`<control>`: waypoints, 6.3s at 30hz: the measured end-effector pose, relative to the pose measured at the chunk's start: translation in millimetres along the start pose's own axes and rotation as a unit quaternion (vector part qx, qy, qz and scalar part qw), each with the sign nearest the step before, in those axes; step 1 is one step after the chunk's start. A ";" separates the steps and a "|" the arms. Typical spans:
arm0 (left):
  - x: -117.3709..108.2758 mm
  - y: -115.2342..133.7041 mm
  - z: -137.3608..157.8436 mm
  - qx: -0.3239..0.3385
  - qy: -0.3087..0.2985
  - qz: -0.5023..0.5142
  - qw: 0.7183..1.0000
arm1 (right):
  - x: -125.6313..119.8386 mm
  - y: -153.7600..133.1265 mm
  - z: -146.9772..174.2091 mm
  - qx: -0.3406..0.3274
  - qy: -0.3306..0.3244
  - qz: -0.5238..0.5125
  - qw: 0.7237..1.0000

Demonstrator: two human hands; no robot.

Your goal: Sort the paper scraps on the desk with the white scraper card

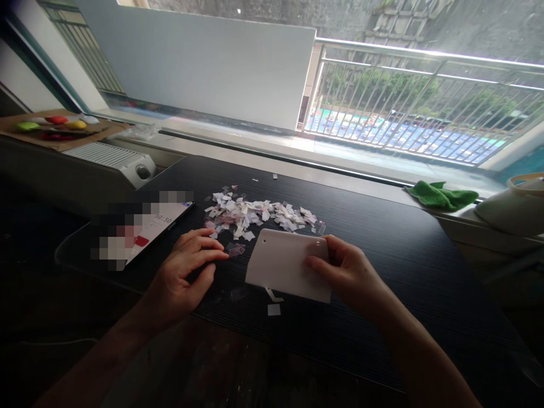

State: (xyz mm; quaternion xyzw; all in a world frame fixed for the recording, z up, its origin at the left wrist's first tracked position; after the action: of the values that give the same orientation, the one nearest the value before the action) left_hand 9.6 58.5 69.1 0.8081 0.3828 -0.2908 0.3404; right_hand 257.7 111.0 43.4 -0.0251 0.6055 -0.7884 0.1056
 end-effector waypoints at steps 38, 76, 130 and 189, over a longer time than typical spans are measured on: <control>-0.2 -0.6 -2.1 -0.006 -0.003 -0.003 1.000 | 29.7 6.0 17.9 0.034 -0.063 -0.012 0.997; -0.1 -3.7 -1.9 0.011 -0.001 -0.006 1.000 | -13.7 -19.4 -4.3 -0.019 -0.057 0.038 0.997; -10.2 -10.5 0.7 -0.039 0.050 0.010 0.998 | 1.8 32.7 32.8 0.023 0.049 -0.089 0.995; -12.7 -20.6 1.1 -0.104 0.064 0.055 0.991 | 12.6 -21.5 -20.4 -0.068 0.066 -0.036 0.995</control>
State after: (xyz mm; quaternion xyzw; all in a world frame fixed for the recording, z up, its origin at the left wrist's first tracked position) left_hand -14.3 62.1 70.9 0.8052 0.3869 -0.1777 0.4128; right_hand 239.0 133.1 57.4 -0.0019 0.6623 -0.7484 0.0345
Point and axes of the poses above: each hand's wrist, its own z-axis away from the middle knuckle, its own x-axis out of the palm, y = z × x, the point moved 9 cm from there along -z, towards the middle knuckle, and after that the axes turned 13 degrees about -z, right-handed, at the moved point
